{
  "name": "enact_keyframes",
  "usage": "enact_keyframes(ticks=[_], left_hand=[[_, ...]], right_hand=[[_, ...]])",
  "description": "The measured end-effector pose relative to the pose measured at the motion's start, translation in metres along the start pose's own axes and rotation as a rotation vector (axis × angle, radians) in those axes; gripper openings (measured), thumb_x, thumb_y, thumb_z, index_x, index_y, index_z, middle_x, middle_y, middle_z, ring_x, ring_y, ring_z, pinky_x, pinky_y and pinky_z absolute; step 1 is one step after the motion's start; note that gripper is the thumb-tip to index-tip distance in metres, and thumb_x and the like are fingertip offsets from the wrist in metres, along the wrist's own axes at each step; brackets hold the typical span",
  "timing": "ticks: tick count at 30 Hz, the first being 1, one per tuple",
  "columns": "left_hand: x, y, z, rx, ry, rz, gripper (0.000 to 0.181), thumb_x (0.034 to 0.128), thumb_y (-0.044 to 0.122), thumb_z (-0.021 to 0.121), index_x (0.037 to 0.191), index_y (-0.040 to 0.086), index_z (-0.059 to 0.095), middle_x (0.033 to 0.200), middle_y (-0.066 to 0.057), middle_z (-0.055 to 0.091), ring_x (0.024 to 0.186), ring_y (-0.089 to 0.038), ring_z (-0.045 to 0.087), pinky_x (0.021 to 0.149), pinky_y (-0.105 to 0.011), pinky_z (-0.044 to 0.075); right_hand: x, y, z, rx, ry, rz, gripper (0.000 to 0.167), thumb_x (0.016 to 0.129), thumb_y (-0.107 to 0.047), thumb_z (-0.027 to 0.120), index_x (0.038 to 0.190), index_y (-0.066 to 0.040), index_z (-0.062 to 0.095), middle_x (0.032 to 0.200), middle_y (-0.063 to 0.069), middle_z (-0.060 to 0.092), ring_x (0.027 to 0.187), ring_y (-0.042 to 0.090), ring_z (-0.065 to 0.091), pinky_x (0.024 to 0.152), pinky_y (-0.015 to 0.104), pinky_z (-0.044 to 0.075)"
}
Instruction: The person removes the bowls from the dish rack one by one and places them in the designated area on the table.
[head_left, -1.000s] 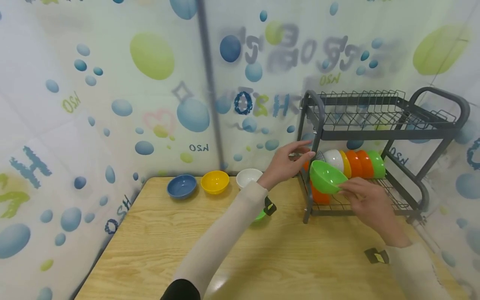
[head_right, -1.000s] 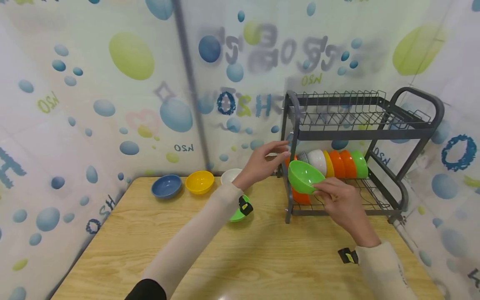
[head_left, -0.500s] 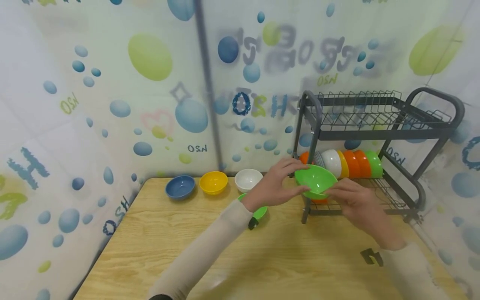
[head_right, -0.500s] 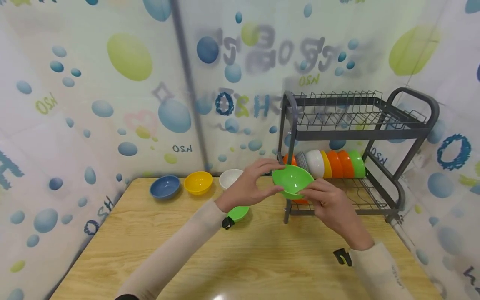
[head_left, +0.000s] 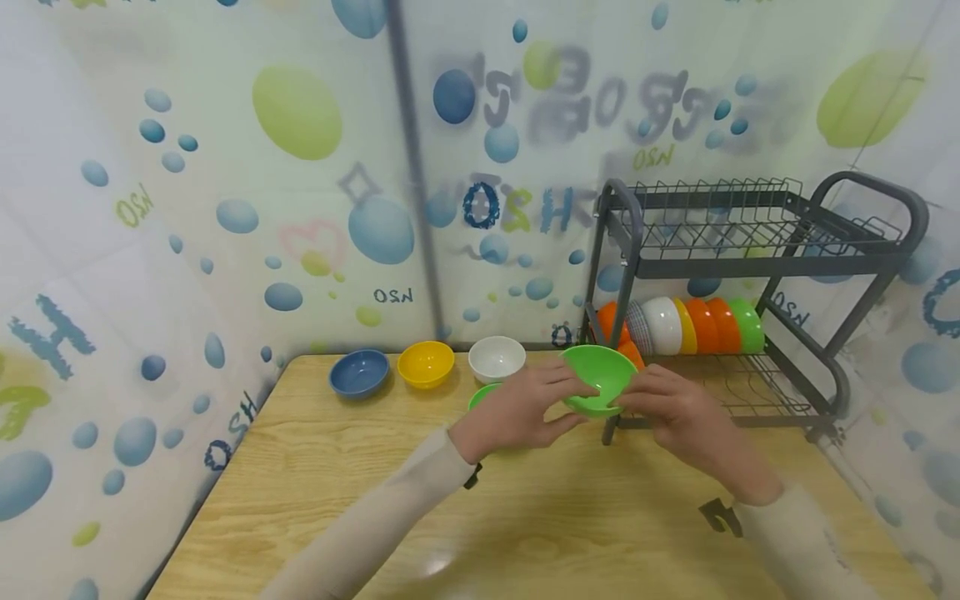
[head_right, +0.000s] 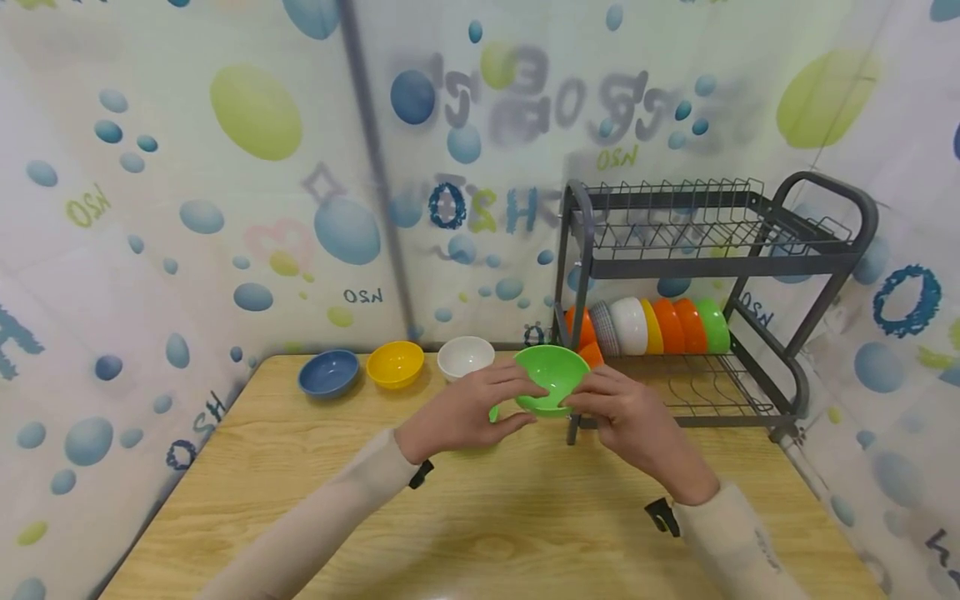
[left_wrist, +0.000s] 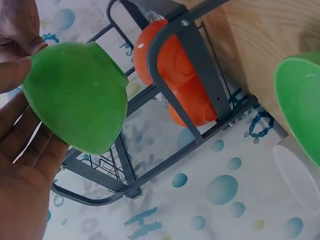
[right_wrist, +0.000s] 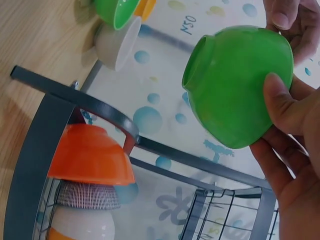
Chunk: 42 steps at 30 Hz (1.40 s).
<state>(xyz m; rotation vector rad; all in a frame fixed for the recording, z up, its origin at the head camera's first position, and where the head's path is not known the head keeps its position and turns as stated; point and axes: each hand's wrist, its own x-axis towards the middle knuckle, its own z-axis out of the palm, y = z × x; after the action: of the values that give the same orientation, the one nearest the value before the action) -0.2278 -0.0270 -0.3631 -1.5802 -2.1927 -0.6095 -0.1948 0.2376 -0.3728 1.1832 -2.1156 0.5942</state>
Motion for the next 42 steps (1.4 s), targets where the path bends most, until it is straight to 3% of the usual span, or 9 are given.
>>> enact_keyframes(ticks=[7, 13, 18, 20, 26, 30, 34, 37, 42], left_hand=[[-0.014, 0.007, 0.000, 0.140, -0.006, 0.040, 0.008, 0.0965, 0.013, 0.072, 0.104, 0.014, 0.076, 0.095, 0.006, 0.070, 0.088, -0.006, 0.060, 0.085, -0.014, 0.052], [-0.021, 0.004, 0.001, 0.102, 0.031, 0.006, 0.009, 0.0935, 0.008, 0.075, 0.102, 0.010, 0.076, 0.092, 0.003, 0.070, 0.084, -0.007, 0.061, 0.084, -0.015, 0.053], [-0.024, -0.002, 0.003, 0.082, 0.065, -0.025, 0.010, 0.0933, 0.006, 0.074, 0.102, 0.011, 0.077, 0.093, 0.003, 0.071, 0.085, -0.008, 0.062, 0.083, -0.018, 0.053], [-0.026, -0.005, 0.005, 0.064, 0.074, -0.039, 0.010, 0.0930, 0.005, 0.074, 0.101, 0.010, 0.077, 0.094, 0.002, 0.072, 0.087, -0.010, 0.063, 0.086, -0.020, 0.054], [-0.036, -0.015, 0.007, 0.064, 0.073, -0.105, 0.011, 0.0909, 0.003, 0.076, 0.100, 0.009, 0.078, 0.095, 0.002, 0.073, 0.089, -0.012, 0.065, 0.089, -0.023, 0.056], [-0.043, -0.022, 0.010, 0.099, 0.064, -0.145, 0.010, 0.0915, 0.005, 0.076, 0.100, 0.010, 0.078, 0.094, 0.002, 0.073, 0.089, -0.012, 0.064, 0.086, -0.022, 0.056], [-0.051, -0.029, 0.013, 0.119, 0.070, -0.172, 0.009, 0.0920, 0.006, 0.076, 0.099, 0.011, 0.079, 0.094, 0.002, 0.074, 0.088, -0.012, 0.064, 0.084, -0.022, 0.057], [-0.057, -0.034, 0.015, 0.129, 0.072, -0.193, 0.008, 0.0923, 0.007, 0.076, 0.099, 0.011, 0.079, 0.095, 0.002, 0.075, 0.089, -0.011, 0.065, 0.083, -0.022, 0.057], [-0.067, -0.041, 0.019, 0.121, 0.071, -0.243, 0.008, 0.0922, 0.006, 0.076, 0.099, 0.010, 0.079, 0.096, 0.002, 0.075, 0.089, -0.011, 0.066, 0.082, -0.023, 0.058]], right_hand=[[0.002, -0.005, 0.008, -0.002, -0.029, -0.009, 0.053, 0.065, 0.030, 0.062, 0.096, -0.008, 0.081, 0.101, -0.001, 0.074, 0.095, 0.011, 0.062, 0.097, 0.003, 0.043], [0.005, -0.003, 0.012, 0.066, -0.034, -0.019, 0.042, 0.073, 0.021, 0.076, 0.103, -0.009, 0.080, 0.105, 0.000, 0.073, 0.097, 0.012, 0.061, 0.094, 0.006, 0.046], [0.007, 0.003, 0.015, 0.128, -0.027, 0.049, 0.037, 0.075, 0.011, 0.083, 0.107, -0.007, 0.078, 0.111, 0.005, 0.073, 0.102, 0.017, 0.063, 0.094, 0.006, 0.046], [0.008, 0.007, 0.016, 0.106, -0.004, 0.088, 0.035, 0.077, 0.008, 0.084, 0.108, -0.007, 0.078, 0.113, 0.007, 0.072, 0.105, 0.020, 0.064, 0.096, 0.005, 0.045], [0.015, 0.019, 0.018, -0.013, 0.134, 0.264, 0.042, 0.078, 0.002, 0.086, 0.118, -0.006, 0.075, 0.120, 0.011, 0.073, 0.111, 0.029, 0.067, 0.106, 0.002, 0.035], [0.021, 0.027, 0.016, -0.008, 0.184, 0.409, 0.044, 0.084, -0.002, 0.083, 0.126, -0.004, 0.070, 0.123, 0.014, 0.071, 0.109, 0.031, 0.069, 0.100, 0.001, 0.040], [0.031, 0.034, 0.014, 0.109, 0.157, 0.644, 0.048, 0.096, -0.020, 0.075, 0.139, -0.004, 0.060, 0.132, 0.016, 0.064, 0.116, 0.032, 0.066, 0.102, 0.028, 0.055], [0.041, 0.039, 0.013, 0.217, 0.131, 0.813, 0.060, 0.099, -0.039, 0.068, 0.148, -0.009, 0.051, 0.142, 0.014, 0.057, 0.129, 0.033, 0.059, 0.109, 0.049, 0.049], [0.054, 0.049, 0.010, 0.305, 0.121, 0.934, 0.070, 0.099, -0.052, 0.062, 0.154, -0.012, 0.044, 0.151, 0.012, 0.053, 0.138, 0.030, 0.054, 0.116, 0.048, 0.043]])
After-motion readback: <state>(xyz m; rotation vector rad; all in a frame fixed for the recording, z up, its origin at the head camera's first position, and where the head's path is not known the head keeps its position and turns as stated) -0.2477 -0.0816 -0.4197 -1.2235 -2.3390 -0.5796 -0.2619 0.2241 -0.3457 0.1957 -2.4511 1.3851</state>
